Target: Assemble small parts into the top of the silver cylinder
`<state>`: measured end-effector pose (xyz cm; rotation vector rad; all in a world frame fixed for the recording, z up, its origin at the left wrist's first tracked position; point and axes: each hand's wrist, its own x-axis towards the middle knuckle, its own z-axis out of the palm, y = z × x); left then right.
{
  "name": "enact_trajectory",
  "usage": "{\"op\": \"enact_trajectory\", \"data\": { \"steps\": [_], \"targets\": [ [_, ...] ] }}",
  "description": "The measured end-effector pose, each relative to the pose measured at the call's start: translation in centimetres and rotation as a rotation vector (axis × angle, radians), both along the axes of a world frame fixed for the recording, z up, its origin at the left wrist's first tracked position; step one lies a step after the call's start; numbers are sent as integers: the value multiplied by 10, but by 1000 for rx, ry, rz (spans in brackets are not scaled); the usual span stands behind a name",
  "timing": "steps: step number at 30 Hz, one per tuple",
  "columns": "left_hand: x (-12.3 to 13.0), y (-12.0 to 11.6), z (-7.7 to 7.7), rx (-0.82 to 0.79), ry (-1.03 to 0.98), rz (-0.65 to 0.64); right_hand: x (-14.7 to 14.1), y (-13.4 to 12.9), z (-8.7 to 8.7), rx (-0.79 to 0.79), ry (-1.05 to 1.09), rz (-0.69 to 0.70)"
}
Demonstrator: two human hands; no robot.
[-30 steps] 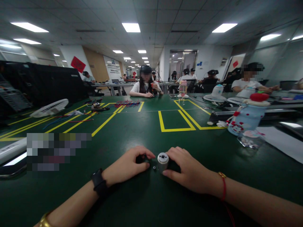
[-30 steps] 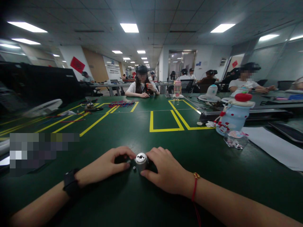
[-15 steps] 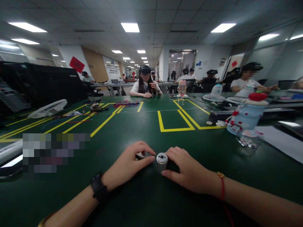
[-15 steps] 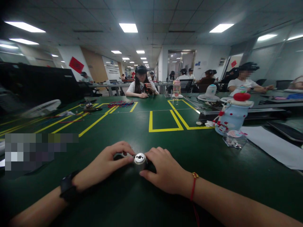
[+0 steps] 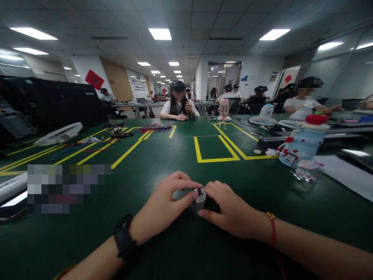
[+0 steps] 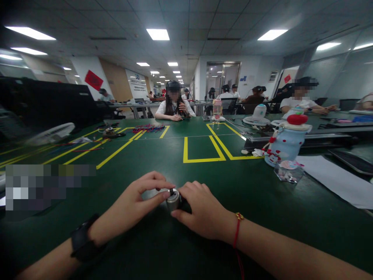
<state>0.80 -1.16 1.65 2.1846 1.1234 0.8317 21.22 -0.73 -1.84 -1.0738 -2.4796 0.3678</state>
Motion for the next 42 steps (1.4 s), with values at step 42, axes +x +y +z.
{"op": "enact_trajectory", "data": {
  "steps": [42],
  "targets": [
    [-21, 22, -28, -301, -74, 17, 2, -1, 2, -44, -3, 0]
  ]
}}
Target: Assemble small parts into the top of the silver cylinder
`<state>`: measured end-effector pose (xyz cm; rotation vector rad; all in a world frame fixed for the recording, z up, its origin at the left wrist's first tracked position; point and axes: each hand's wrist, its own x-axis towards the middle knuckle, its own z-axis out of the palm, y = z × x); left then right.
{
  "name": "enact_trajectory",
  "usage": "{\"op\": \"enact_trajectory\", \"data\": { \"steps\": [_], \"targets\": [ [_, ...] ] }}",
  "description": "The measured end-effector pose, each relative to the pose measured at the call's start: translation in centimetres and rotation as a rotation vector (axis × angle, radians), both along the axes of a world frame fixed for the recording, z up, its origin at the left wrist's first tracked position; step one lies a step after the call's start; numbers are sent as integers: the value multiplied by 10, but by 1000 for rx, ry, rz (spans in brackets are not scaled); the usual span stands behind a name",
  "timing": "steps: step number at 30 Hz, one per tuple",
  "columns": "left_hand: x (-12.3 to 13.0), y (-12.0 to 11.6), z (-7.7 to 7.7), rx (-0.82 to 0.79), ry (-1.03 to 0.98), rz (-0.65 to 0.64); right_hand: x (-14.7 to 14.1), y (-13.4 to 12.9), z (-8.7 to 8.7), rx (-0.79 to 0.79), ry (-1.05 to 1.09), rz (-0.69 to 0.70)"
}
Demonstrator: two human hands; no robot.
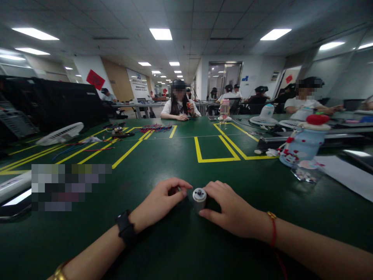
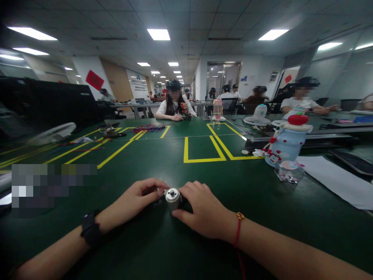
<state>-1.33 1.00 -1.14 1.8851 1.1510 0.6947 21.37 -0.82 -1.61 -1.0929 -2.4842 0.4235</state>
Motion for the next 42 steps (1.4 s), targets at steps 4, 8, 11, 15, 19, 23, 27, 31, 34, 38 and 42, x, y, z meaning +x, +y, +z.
{"op": "enact_trajectory", "data": {
  "steps": [4, 8, 11, 15, 19, 23, 27, 31, 34, 38, 42],
  "targets": [
    [6, -6, 4, 48, -1, -2, 0, 1, -1, 11, 7, -2],
    [11, -13, 11, 118, -12, -4, 0, 0, -2, 17, 4, 0],
    [15, -17, 13, 155, -35, -7, 0, -1, -2, 13, 1, 5],
    [18, -20, 16, 193, -58, -19, 0, 0, -1, 17, 1, 5],
    [21, -21, 18, 201, -50, -2, 0, 1, -1, 19, 8, 8],
    [23, -19, 17, 236, -69, 44, 0, 0, -1, 21, 11, 3],
    [20, -17, 18, 216, -95, 85, 0, 0, -1, 25, 5, 1],
    [11, -13, 18, 230, -21, 69, 0, 1, 0, 19, -1, 1],
    [4, -8, 13, 232, 91, -13, 0, 1, 1, 17, -4, 3],
    [-2, -3, 6, 203, 173, -131, 0, 0, 1, 12, -5, -1],
    [-5, 0, 6, 186, 221, -197, 0, 0, 1, 8, -2, -3]
  ]
}}
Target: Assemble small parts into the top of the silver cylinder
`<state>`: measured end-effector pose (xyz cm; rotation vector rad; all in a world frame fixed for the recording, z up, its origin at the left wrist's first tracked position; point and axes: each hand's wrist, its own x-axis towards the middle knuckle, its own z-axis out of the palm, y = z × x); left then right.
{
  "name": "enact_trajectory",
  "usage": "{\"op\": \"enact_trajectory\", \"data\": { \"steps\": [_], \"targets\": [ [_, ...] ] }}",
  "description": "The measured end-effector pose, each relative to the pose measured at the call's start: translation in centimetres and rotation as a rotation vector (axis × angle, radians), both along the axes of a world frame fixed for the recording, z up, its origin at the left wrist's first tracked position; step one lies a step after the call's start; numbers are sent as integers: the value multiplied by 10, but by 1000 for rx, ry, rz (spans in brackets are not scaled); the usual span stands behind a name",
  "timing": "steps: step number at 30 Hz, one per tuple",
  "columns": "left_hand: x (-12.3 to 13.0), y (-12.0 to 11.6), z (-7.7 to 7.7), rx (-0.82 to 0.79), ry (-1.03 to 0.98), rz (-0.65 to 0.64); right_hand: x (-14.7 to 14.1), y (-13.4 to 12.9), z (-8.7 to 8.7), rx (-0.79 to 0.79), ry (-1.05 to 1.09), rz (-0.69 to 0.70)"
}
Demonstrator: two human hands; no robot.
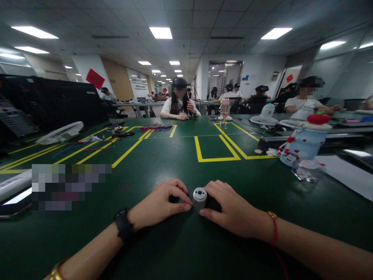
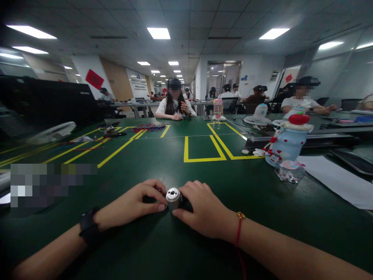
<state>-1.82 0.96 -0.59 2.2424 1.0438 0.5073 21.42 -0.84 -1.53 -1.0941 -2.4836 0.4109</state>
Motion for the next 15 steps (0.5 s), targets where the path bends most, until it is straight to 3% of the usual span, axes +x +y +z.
{"op": "enact_trajectory", "data": {
  "steps": [9, 15],
  "targets": [
    [-6, 4, 2, -20, 9, -59, -1, 0, 1, -4, 2, 0],
    [-9, 7, -2, -29, -45, -16, 0, 0, 1, -1, 3, 2]
  ]
}}
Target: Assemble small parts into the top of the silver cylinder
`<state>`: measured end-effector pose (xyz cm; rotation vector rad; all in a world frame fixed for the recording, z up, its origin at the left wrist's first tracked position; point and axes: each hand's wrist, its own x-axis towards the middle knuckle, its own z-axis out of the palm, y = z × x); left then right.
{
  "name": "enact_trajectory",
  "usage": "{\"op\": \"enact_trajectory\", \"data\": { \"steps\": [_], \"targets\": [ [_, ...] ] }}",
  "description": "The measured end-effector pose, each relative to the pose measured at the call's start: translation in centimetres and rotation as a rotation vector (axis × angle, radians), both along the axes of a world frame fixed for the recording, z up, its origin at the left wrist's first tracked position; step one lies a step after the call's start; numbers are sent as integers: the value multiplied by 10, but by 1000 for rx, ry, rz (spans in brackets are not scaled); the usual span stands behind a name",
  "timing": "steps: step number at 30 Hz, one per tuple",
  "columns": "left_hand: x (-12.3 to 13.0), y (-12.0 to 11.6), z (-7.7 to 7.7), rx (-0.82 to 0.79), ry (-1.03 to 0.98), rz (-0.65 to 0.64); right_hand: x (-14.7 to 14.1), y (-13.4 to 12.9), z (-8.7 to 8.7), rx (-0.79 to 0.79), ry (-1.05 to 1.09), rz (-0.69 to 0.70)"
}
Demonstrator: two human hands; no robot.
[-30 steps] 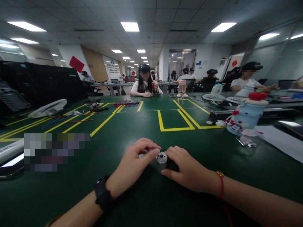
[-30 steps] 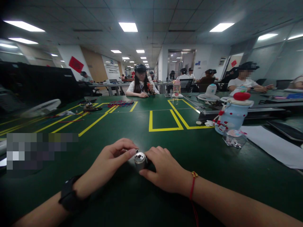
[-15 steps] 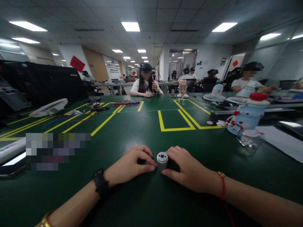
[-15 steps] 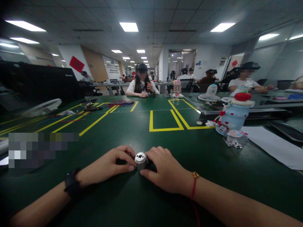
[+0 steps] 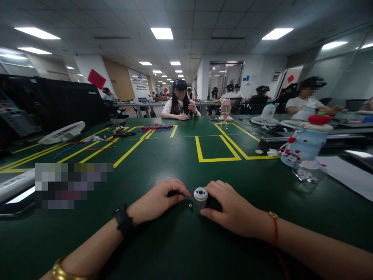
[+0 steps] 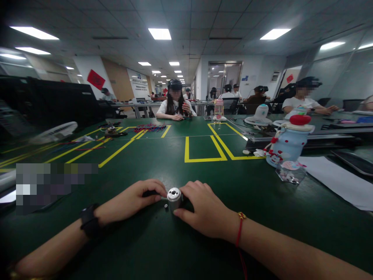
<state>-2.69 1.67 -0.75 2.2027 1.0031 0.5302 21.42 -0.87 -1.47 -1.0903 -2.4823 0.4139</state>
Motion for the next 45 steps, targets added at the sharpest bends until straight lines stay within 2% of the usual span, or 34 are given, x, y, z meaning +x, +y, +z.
{"op": "enact_trajectory", "data": {
  "steps": [6, 15, 22, 25, 29, 33, 45],
  "targets": [
    [1, -4, 1, -11, -5, -3, -1, 0, 0, 4, -8, -4],
    [8, -11, 2, 78, 95, 34, -1, 1, -1, 3, 2, 4],
    [5, -10, 11, -8, 67, -47, -1, 1, 0, 2, -4, 4],
    [7, -10, 13, -10, -70, 11, -1, 1, -1, 11, -9, 5],
    [14, -12, 14, 87, -210, 137, 0, 1, -1, 9, -8, 2],
    [24, -18, 15, 170, -283, 186, -1, 1, -2, 13, -2, 7],
    [31, -27, 22, 116, -174, 177, -1, 2, -4, 25, -4, 8]
  ]
}}
